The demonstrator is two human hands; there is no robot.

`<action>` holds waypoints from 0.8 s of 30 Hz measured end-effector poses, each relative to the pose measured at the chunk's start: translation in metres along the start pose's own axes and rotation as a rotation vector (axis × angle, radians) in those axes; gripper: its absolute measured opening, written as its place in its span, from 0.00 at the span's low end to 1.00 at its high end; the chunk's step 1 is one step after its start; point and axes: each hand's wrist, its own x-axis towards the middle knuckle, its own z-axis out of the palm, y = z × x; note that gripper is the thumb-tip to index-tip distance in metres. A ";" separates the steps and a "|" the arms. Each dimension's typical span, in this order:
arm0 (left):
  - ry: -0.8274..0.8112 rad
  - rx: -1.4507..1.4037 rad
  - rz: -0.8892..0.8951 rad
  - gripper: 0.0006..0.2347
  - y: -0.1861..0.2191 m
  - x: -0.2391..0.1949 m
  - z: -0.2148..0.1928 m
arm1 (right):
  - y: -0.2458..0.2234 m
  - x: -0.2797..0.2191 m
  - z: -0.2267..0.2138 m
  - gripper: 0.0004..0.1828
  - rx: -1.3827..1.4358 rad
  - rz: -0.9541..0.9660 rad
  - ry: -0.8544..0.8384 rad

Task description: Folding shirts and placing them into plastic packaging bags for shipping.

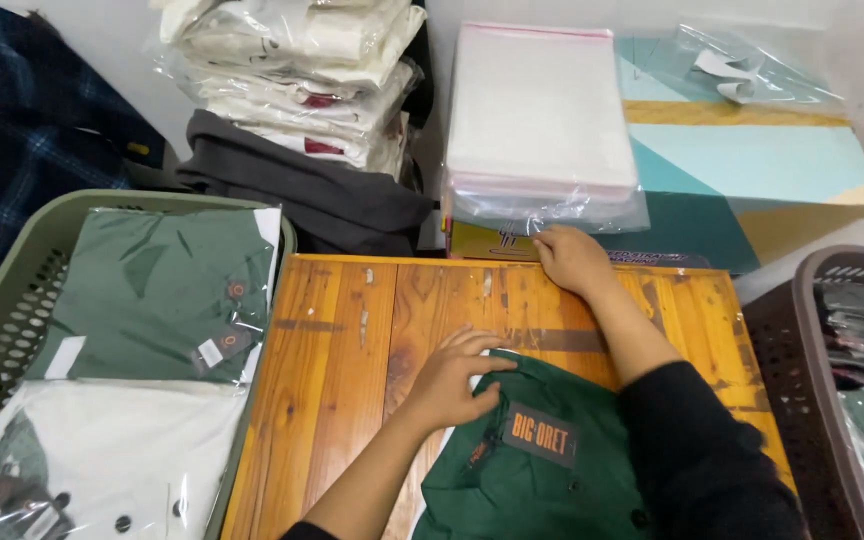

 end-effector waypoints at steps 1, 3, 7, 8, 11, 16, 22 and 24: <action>0.003 -0.004 -0.007 0.14 -0.002 0.001 0.002 | -0.003 0.005 -0.004 0.17 -0.001 -0.002 -0.008; 0.051 -0.019 -0.037 0.14 -0.008 0.000 0.007 | -0.010 0.014 -0.008 0.24 0.136 0.140 -0.101; 0.078 -0.047 -0.047 0.12 -0.002 0.003 0.004 | -0.013 0.002 -0.018 0.21 0.096 -0.062 0.069; 0.085 -0.043 -0.044 0.11 -0.002 0.001 0.006 | -0.017 -0.002 -0.020 0.24 0.128 -0.050 0.130; 0.080 -0.043 -0.035 0.11 0.001 0.007 0.002 | -0.025 -0.003 -0.028 0.26 0.144 -0.070 0.218; 0.093 -0.039 -0.040 0.10 0.003 0.004 0.002 | -0.001 0.005 -0.005 0.17 0.032 -0.170 0.196; 0.081 -0.047 -0.063 0.10 0.007 0.006 0.002 | -0.002 0.005 -0.014 0.20 0.066 -0.030 0.001; 0.099 -0.056 -0.060 0.10 0.008 0.006 0.001 | 0.001 0.005 -0.010 0.18 0.006 -0.196 0.197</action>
